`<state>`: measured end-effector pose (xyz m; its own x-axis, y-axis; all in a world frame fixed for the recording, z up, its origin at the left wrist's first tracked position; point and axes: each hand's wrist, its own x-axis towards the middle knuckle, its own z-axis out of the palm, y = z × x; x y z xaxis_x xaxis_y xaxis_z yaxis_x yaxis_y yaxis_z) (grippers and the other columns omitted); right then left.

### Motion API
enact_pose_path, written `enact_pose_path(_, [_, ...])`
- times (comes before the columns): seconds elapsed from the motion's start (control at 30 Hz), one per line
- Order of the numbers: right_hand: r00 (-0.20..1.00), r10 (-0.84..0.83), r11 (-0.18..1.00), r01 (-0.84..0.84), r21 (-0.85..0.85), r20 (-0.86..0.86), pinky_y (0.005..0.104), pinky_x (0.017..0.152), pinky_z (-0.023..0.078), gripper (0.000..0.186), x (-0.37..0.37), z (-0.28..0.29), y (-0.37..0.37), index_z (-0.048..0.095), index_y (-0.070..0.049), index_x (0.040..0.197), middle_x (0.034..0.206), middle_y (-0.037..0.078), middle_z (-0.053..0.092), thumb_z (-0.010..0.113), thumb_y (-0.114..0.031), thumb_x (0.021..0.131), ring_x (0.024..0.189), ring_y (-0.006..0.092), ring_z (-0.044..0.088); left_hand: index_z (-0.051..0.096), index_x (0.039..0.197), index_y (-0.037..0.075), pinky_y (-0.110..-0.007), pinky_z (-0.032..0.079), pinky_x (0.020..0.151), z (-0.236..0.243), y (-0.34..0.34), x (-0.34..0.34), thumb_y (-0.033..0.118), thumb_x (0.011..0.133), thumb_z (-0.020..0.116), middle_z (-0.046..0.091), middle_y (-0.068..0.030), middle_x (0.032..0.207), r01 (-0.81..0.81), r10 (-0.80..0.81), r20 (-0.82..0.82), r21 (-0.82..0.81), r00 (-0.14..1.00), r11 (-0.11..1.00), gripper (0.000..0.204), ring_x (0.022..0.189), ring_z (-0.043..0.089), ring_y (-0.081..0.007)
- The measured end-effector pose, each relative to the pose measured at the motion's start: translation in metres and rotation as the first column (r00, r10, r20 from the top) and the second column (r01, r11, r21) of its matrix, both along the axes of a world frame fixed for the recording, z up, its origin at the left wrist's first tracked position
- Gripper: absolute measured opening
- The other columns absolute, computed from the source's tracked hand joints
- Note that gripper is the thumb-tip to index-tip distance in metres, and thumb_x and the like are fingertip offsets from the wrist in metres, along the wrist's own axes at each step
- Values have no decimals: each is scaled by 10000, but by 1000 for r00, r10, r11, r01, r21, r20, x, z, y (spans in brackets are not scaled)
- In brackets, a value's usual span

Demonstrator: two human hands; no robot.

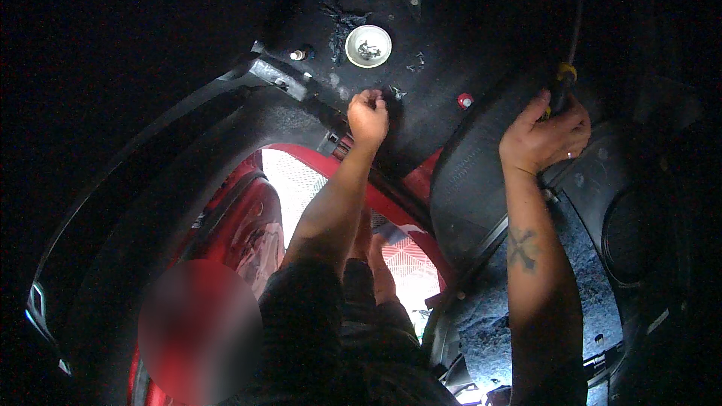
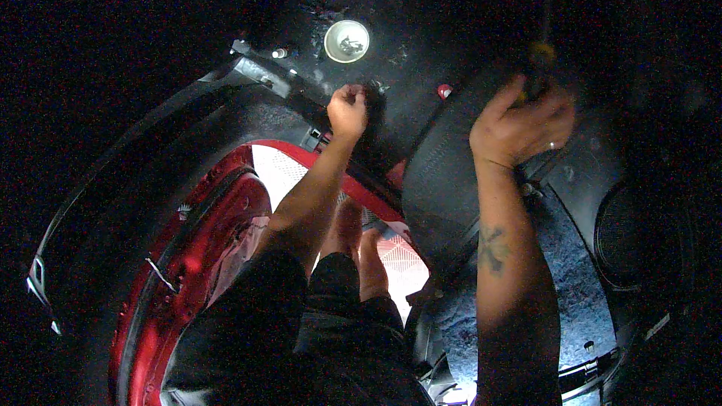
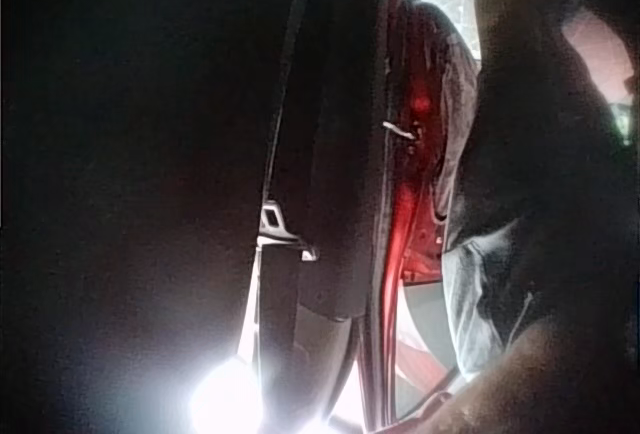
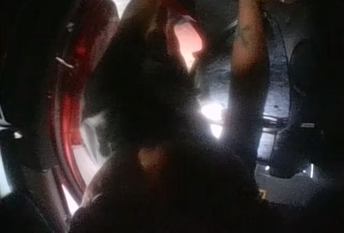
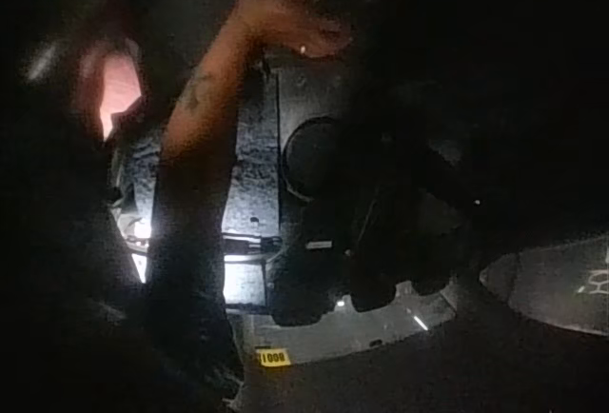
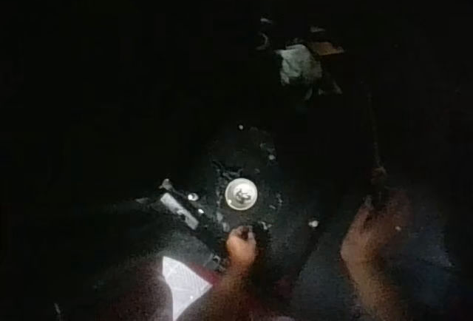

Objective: The person carries a car door panel to a red sedan, aligns it with the door frame, and secures it using a screwdriver. They then place a small container of screws inside the trunk and continue fastening the panel.

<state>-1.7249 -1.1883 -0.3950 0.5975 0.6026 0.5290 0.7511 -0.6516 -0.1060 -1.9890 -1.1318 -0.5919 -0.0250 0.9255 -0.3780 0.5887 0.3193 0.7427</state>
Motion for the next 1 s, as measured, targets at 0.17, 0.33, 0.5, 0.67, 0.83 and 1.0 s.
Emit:
enact_pose_path(0.17, [1000,7,1000,-7,-7,-17,600,1038,392,565,1,-1,0,588,17,1278,1322,290,564,625,-489,1029,1236,490,516,770,1070,-16,-357,584,855,-10,17,-19,65,978,713,804,-157,992,-163,163,78,-7,984,987,135,913,777,-227])
enact_pose_path(0.33, [1000,-16,1000,16,1,18,559,1044,377,568,2,-2,-1,598,2,1285,1284,229,598,606,-503,1024,1229,420,524,769,1073,-16,-362,588,839,-9,39,-19,67,984,708,802,-142,954,-261,261,72,0,963,965,136,883,771,-217])
enact_pose_path(0.5, [1000,-29,1000,29,-2,3,560,1055,368,594,0,-2,-1,598,6,1296,1291,225,599,593,-522,1026,1239,422,516,772,1062,-6,-363,587,835,-9,54,-16,71,982,713,805,-136,956,-273,273,57,-14,960,962,125,878,770,-221])
enact_pose_path(0.67, [999,-18,1000,19,6,-35,560,1071,357,613,-2,0,2,596,17,1308,1298,234,594,583,-530,1031,1243,424,513,772,1050,-4,-367,584,837,-17,53,-16,76,979,722,803,-135,937,-297,298,84,-20,951,955,118,871,766,-221])
enact_pose_path(0.83, [1000,-15,1000,16,-12,14,559,1058,372,609,0,2,0,594,22,1308,1289,246,591,578,-524,1039,1225,429,524,746,1123,8,-364,575,822,-22,39,-13,57,983,704,787,-128,1023,-317,328,88,-116,941,941,155,878,746,-222])
enact_pose_path(1.0, [1000,-3,1000,4,-13,15,564,1046,383,601,0,-3,2,594,20,1310,1288,248,591,587,-515,1037,1212,438,530,632,1317,24,-368,568,781,-37,29,-34,24,982,679,735,-114,1083,-554,671,161,-444,724,704,338,842,695,-209])
